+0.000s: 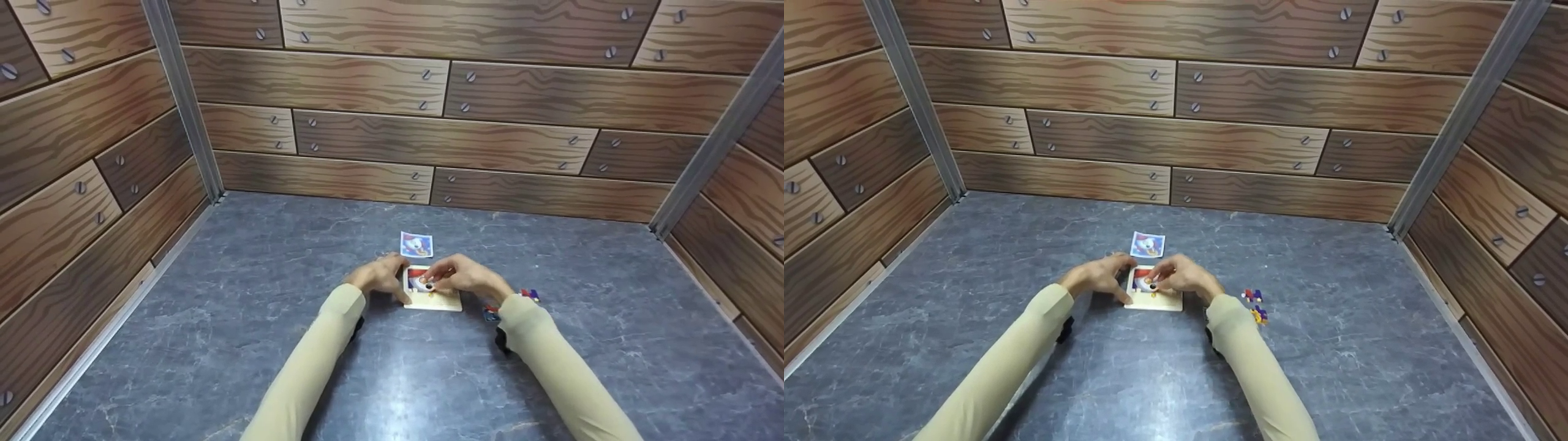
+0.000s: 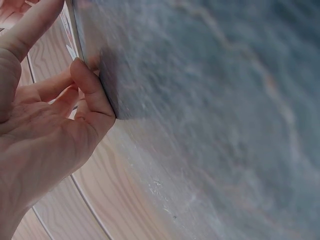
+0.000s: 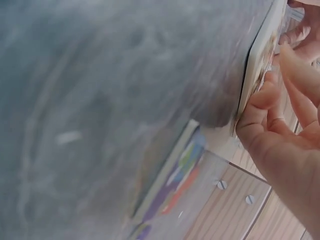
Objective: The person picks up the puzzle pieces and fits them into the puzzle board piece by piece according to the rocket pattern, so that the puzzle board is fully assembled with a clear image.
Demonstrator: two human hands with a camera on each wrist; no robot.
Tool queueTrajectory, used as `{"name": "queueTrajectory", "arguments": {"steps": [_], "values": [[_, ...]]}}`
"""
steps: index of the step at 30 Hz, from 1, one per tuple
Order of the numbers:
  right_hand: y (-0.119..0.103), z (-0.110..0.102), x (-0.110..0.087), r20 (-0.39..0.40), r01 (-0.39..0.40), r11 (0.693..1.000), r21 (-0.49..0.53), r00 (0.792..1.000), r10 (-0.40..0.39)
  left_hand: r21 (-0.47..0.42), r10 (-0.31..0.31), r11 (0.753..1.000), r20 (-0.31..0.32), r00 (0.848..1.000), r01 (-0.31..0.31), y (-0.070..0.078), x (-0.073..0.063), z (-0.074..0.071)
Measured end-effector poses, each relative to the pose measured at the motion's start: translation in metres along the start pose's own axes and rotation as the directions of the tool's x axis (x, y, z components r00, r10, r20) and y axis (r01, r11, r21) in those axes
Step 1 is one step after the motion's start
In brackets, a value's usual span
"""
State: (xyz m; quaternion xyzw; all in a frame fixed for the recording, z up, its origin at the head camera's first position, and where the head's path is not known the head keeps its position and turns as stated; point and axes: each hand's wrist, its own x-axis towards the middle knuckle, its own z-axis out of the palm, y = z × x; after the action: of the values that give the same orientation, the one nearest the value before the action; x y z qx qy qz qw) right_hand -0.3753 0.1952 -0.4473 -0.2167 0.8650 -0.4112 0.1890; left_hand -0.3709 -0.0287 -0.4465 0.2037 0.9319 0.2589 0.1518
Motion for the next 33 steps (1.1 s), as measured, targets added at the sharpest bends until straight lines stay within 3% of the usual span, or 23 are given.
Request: {"name": "queueTrajectory", "arguments": {"steps": [7, 33], "values": [[0.002, -0.004, -0.004, -0.067, 0.012, 0.991, 0.136, 0.998, -0.003, 0.005, 0.005, 1.000, -0.004, 1.000, -0.005, -0.001, 0.000, 0.001], [0.028, -0.055, -0.049, 0.008, -0.058, 0.998, 0.030, 0.998, 0.058, -0.030, -0.050, 0.998, -0.005, 0.999, 0.049, 0.002, 0.000, 0.003]]}}
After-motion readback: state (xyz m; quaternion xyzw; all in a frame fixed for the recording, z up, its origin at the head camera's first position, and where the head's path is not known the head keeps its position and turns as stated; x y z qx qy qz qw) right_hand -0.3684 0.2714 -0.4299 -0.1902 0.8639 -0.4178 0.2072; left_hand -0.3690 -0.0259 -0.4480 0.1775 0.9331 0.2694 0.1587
